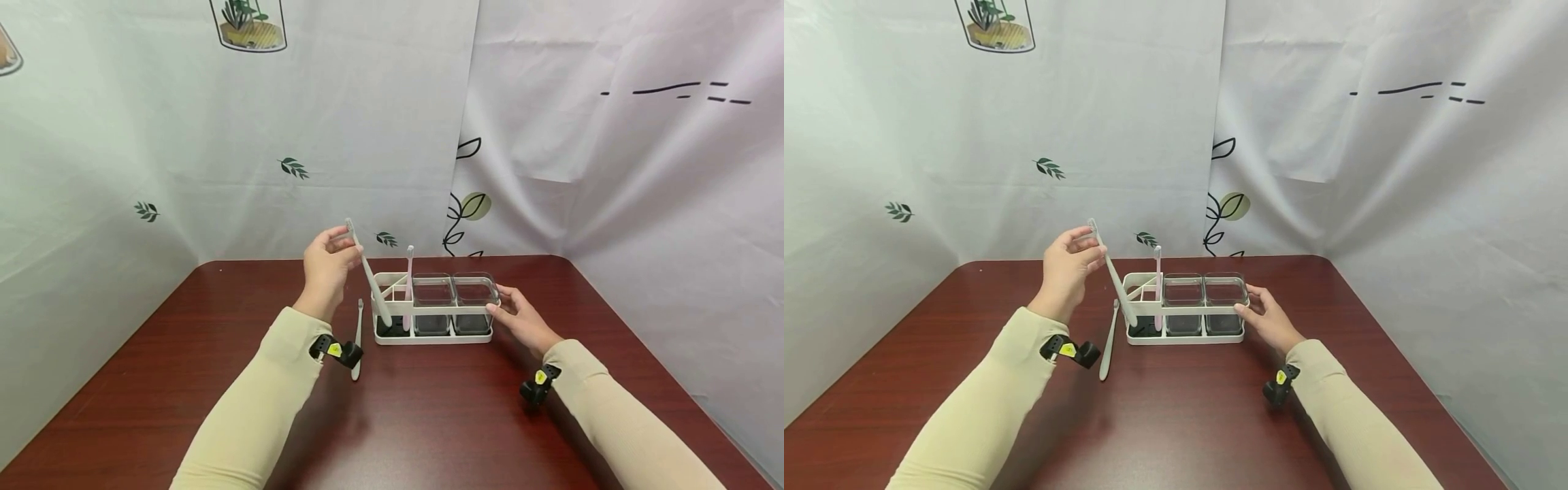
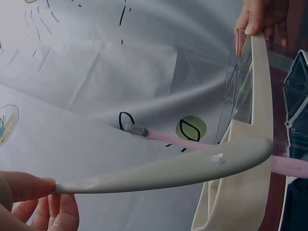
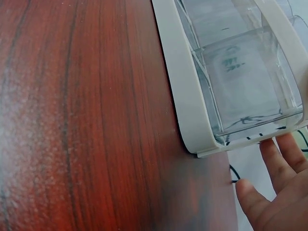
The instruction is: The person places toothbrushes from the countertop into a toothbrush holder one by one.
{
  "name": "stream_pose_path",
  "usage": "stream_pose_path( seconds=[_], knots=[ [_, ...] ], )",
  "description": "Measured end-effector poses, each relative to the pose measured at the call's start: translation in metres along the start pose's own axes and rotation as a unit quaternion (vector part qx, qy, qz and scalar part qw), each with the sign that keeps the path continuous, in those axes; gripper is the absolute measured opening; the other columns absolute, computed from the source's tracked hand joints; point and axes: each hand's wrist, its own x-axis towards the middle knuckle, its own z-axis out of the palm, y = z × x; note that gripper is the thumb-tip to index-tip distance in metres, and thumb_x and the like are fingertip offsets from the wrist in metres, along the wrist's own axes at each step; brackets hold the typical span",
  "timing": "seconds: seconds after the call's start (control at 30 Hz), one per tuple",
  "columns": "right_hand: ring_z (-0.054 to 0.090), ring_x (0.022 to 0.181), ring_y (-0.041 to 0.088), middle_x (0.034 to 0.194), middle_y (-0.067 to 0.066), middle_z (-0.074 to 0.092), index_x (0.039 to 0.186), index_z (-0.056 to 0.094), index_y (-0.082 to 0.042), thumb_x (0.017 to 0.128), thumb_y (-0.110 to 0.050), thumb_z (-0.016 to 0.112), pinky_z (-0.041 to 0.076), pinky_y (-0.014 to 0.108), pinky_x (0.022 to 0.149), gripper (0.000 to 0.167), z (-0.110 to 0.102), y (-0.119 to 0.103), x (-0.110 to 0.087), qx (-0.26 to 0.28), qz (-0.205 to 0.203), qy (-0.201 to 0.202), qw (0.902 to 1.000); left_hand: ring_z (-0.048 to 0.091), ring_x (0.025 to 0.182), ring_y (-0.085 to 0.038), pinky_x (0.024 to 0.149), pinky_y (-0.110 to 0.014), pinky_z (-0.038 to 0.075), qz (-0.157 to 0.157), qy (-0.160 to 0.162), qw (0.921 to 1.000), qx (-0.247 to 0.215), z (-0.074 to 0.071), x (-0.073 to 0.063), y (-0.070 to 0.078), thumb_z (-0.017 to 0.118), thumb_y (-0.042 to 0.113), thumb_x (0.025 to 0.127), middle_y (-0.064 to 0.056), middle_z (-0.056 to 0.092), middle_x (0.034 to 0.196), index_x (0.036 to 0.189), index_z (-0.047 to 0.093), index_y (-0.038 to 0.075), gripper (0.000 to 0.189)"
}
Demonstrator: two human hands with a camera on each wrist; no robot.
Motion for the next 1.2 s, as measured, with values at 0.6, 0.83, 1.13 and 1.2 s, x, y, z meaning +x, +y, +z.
stream_pose_path(
  seconds=[0.6,0.83,1.13,1.2],
  knots=[
    [0.035,0.134,0.043,0.146,0.030,0.033,0.147,0.024,0.001,0.100,-0.020,0.055,0.033,0.056,0.107,0.060,0.000,-0.001,0.000,0.004,-0.003,0.001,1.0000,0.059,0.083,-0.012,0.075,-0.021,0.054,0.168,0.096,0.9782,-0.076,0.024,-0.012,-0.008,0.064,-0.017,0.081,-0.004,0.060,0.090,0.118,0.060,-0.003,0.040],
    [0.034,0.135,0.044,0.147,0.030,0.031,0.147,0.024,0.000,0.100,-0.023,0.055,0.034,0.056,0.106,0.061,0.001,-0.001,0.000,0.002,0.002,-0.003,1.0000,0.059,0.087,-0.013,0.076,-0.020,0.052,0.227,0.097,0.9682,-0.040,0.029,-0.015,-0.016,0.064,-0.017,0.080,-0.008,0.061,0.094,0.116,0.060,-0.006,0.038],
    [0.033,0.136,0.043,0.148,0.029,0.031,0.148,0.022,-0.001,0.100,-0.022,0.055,0.032,0.058,0.107,0.062,-0.001,-0.002,0.000,0.006,0.013,-0.008,0.9999,0.061,0.098,-0.026,0.077,-0.022,0.053,0.237,0.075,0.9685,0.001,0.032,-0.014,-0.025,0.064,-0.012,0.084,-0.016,0.061,0.101,0.119,0.059,-0.004,0.036],
    [0.032,0.136,0.044,0.148,0.029,0.030,0.149,0.022,-0.001,0.100,-0.023,0.054,0.032,0.058,0.107,0.062,-0.001,-0.002,0.000,0.007,0.014,-0.009,0.9998,0.061,0.099,-0.027,0.080,-0.025,0.053,0.236,0.069,0.9694,0.008,0.033,-0.014,-0.027,0.064,-0.011,0.085,-0.016,0.060,0.102,0.120,0.059,-0.004,0.037]
  ],
)
